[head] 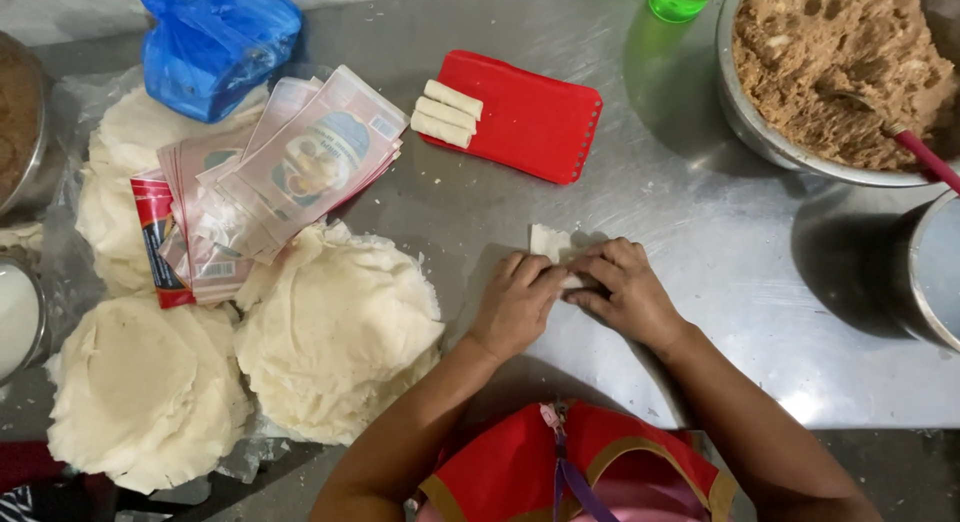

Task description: A person is manually assembling spring rolls by placing filling on thin wrappers and rolling them tightly on a stainless steel surface.

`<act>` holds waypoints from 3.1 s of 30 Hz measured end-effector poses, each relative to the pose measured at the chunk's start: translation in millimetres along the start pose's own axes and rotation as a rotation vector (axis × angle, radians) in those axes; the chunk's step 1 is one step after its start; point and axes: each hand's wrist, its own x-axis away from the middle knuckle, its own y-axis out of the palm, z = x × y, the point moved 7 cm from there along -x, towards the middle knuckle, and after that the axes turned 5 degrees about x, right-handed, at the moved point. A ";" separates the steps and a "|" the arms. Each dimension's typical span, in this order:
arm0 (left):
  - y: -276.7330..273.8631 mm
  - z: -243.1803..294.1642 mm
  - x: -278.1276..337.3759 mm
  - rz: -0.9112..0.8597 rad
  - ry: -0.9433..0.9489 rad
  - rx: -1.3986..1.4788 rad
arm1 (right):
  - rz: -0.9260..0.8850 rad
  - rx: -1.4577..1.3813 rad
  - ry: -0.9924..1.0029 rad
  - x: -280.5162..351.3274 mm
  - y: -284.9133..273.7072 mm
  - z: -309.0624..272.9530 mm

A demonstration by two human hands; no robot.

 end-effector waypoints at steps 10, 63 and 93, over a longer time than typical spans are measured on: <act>-2.5 -25.5 -11.0 -0.009 -0.180 0.277 | -0.007 -0.118 0.009 -13.6 -5.2 13.9; 10.7 -36.9 -28.8 -0.120 -0.156 0.096 | -0.040 0.119 0.015 -34.7 11.8 32.8; 27.2 -62.7 -39.3 -0.280 -0.202 -0.027 | 0.025 0.148 0.063 -41.7 -2.2 51.2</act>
